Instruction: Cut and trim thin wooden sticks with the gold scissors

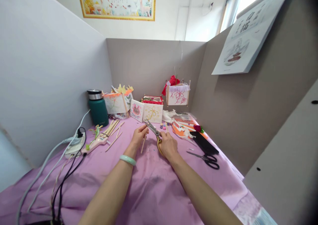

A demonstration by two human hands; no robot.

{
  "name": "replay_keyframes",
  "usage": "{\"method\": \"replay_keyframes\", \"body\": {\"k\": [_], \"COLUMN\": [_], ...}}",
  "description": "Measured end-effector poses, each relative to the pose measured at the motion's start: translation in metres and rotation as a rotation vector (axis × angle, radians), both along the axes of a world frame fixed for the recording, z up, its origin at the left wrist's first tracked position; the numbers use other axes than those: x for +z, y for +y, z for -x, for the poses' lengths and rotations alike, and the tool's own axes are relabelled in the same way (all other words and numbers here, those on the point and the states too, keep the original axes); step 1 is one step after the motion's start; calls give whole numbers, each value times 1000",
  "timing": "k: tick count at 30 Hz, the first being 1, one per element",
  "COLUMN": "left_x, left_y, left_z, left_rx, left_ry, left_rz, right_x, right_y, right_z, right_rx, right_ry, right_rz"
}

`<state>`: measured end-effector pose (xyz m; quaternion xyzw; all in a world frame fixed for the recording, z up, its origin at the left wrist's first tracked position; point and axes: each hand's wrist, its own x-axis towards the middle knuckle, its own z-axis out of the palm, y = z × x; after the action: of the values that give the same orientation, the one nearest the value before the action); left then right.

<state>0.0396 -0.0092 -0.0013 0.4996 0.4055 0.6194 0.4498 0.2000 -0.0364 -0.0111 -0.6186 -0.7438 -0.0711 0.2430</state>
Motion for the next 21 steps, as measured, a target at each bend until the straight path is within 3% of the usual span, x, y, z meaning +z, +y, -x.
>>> {"method": "replay_keyframes", "body": {"k": [8,21], "left_x": [4,-9], "left_y": [-2,10], "left_z": [-4,3], "left_rx": [18,43], "left_ry": [-24,68], "left_rz": [20,-20], "right_x": [-2,3], "right_y": [1,3], "right_z": [1,-1], "right_rx": [14,20], "right_ry": [-7,-56], "right_rz": [17,92]}}
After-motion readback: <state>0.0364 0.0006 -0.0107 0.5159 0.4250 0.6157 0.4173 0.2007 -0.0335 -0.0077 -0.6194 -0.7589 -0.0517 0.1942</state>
